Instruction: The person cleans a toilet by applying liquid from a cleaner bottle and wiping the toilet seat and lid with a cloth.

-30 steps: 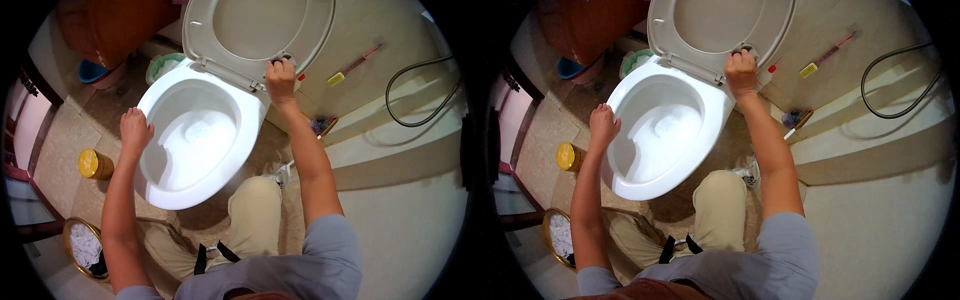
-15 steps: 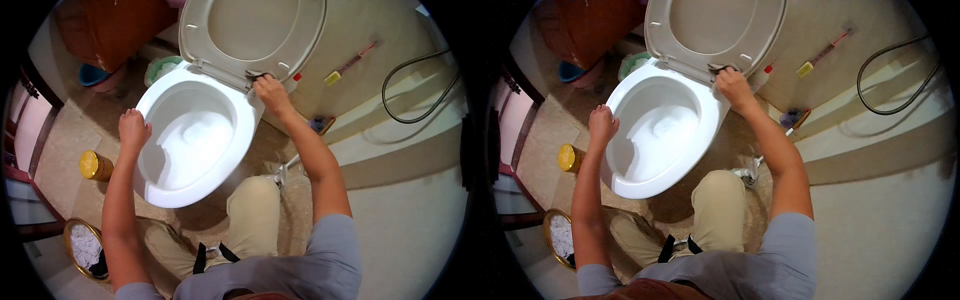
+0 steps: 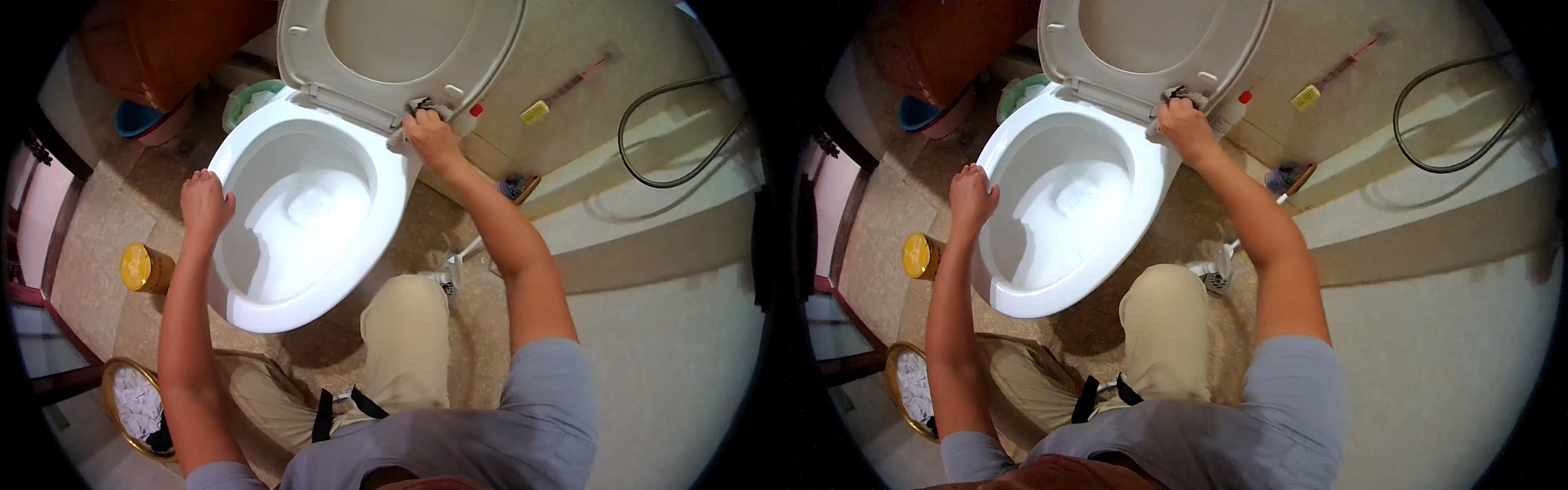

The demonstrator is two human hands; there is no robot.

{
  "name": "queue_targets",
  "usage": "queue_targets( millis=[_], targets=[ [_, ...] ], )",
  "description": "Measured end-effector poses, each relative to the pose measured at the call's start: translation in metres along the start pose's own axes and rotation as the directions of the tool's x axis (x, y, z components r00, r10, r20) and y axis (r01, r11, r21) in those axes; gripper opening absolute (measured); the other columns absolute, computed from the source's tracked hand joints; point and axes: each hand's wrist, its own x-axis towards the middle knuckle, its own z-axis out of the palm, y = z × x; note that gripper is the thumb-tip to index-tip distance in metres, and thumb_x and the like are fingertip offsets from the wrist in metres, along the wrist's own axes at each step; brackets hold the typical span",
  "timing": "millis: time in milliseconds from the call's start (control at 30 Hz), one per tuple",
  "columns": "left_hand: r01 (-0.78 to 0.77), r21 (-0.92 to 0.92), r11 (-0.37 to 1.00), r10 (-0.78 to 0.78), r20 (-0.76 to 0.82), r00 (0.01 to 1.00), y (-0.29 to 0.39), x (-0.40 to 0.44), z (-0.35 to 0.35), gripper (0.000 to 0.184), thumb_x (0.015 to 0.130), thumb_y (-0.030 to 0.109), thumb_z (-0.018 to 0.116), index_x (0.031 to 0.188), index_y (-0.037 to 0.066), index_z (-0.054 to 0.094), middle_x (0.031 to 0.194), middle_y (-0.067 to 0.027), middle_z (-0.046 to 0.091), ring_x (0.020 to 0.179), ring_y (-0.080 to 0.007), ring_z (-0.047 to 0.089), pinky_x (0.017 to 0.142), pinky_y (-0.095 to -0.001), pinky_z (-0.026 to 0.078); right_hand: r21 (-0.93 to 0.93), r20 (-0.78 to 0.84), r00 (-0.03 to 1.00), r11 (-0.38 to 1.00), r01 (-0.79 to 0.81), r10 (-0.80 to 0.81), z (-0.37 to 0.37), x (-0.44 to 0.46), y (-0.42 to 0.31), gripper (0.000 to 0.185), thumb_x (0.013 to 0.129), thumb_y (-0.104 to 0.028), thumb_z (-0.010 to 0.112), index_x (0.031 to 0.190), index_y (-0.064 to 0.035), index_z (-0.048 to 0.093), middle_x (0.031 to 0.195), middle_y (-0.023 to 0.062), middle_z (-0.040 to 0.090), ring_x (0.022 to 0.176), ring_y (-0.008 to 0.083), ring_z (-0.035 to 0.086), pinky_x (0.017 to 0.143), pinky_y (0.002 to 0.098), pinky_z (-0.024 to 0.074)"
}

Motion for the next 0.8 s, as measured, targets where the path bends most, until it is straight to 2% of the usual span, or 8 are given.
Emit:
queue_targets(
  millis=[167, 267, 367, 467, 500, 633, 733, 800],
  targets=[
    [0.023, -0.058, 0.998, -0.018, 0.077, 0.997, -0.001, 0.001, 0.003, 0.032, 0.068, 0.019, 0.07, 0.089, -0.005, 0.064, 0.093, -0.0182, 0.063, 0.094, -0.0305, 0.061, 0.083, -0.0393, 0.048, 0.375, -0.004, 0.993, 0.921, -0.105, 0.114, 0.001, -0.007, -0.004, 0.012, 0.075, -0.005, 0.056, 0.087, -0.0053, 0.054, 0.088, 0.0116, 0.054, 0.09, 0.0319, 0.054, 0.077, 0.0428, 0.0493],
    [0.03, -0.073, 0.997, -0.025, 0.073, 0.997, -0.002, -0.001, 0.0, 0.032, 0.067, 0.019, 0.07, 0.088, -0.004, 0.063, 0.094, -0.0188, 0.062, 0.093, -0.0314, 0.061, 0.082, -0.0399, 0.048, 0.533, 0.153, 0.988, 0.839, -0.106, 0.027, -0.005, -0.026, 0.003, 0.027, 0.077, -0.008, 0.058, 0.104, -0.0035, 0.057, 0.102, 0.0152, 0.057, 0.102, 0.0343, 0.053, 0.089, 0.0426, 0.0456],
    [0.025, -0.065, 0.998, -0.023, 0.031, 0.999, -0.004, -0.003, 0.007, 0.033, 0.066, 0.019, 0.07, 0.088, -0.004, 0.061, 0.094, -0.0194, 0.062, 0.091, -0.0332, 0.061, 0.081, -0.0413, 0.049, 0.753, 0.253, 0.952, 0.583, -0.306, 0.173, 0.032, -0.061, -0.026, 0.045, 0.08, -0.013, 0.058, 0.122, -0.0016, 0.052, 0.123, 0.0196, 0.053, 0.117, 0.0363, 0.047, 0.1, 0.0418, 0.0387],
    [0.026, -0.022, 0.999, -0.025, 0.022, 0.999, 0.004, -0.002, -0.002, 0.035, 0.067, 0.02, 0.07, 0.089, -0.005, 0.062, 0.095, -0.0196, 0.062, 0.094, -0.0322, 0.061, 0.083, -0.0402, 0.048, 0.705, 0.23, 0.958, 0.65, -0.284, 0.169, 0.059, -0.059, -0.029, 0.052, 0.083, -0.014, 0.056, 0.132, 0.0003, 0.045, 0.135, 0.0221, 0.045, 0.126, 0.0365, 0.041, 0.105, 0.0403, 0.0342],
    [0.023, -0.006, 1.0, -0.023, 0.029, 0.999, 0.005, -0.001, -0.001, 0.035, 0.067, 0.02, 0.07, 0.09, -0.005, 0.063, 0.096, -0.0196, 0.063, 0.095, -0.0316, 0.061, 0.084, -0.0397, 0.048, 0.622, 0.08, 0.984, 0.763, -0.174, 0.159, 0.067, -0.053, -0.031, 0.048, 0.082, -0.014, 0.057, 0.127, -0.001, 0.048, 0.123, 0.0205, 0.053, 0.117, 0.0357, 0.048, 0.099, 0.0419, 0.0396],
    [0.056, -0.008, 0.998, -0.056, 0.081, 0.995, 0.01, 0.001, -0.007, 0.036, 0.068, 0.021, 0.071, 0.09, -0.006, 0.064, 0.095, -0.0201, 0.063, 0.097, -0.0308, 0.061, 0.086, -0.039, 0.047, 0.488, 0.229, 0.969, 0.851, -0.196, 0.092, 0.028, -0.013, -0.036, 0.04, 0.078, -0.014, 0.059, 0.116, -0.0044, 0.055, 0.098, 0.013, 0.061, 0.096, 0.0325, 0.055, 0.084, 0.0431, 0.0456],
    [0.042, 0.041, 0.998, -0.046, 0.096, 0.994, 0.015, 0.005, -0.006, 0.035, 0.068, 0.021, 0.071, 0.089, -0.006, 0.064, 0.095, -0.0206, 0.064, 0.097, -0.0317, 0.061, 0.086, -0.0396, 0.047, 0.487, 0.171, 0.985, 0.871, -0.063, -0.024, 0.04, -0.002, -0.038, 0.039, 0.078, -0.016, 0.06, 0.115, -0.0038, 0.056, 0.104, 0.0135, 0.061, 0.1, 0.0322, 0.055, 0.087, 0.0422, 0.0454],
    [0.043, 0.033, 0.999, -0.046, 0.097, 0.994, 0.016, 0.007, -0.005, 0.034, 0.068, 0.022, 0.07, 0.087, -0.006, 0.064, 0.095, -0.0213, 0.064, 0.097, -0.0327, 0.061, 0.087, -0.04, 0.048, 0.525, -0.03, 1.0, 0.851, 0.014, 0.002, 0.063, 0.012, -0.054, 0.039, 0.077, -0.014, 0.06, 0.114, -0.0024, 0.056, 0.109, 0.0144, 0.061, 0.104, 0.0305, 0.054, 0.089, 0.0414, 0.045]
  ],
)
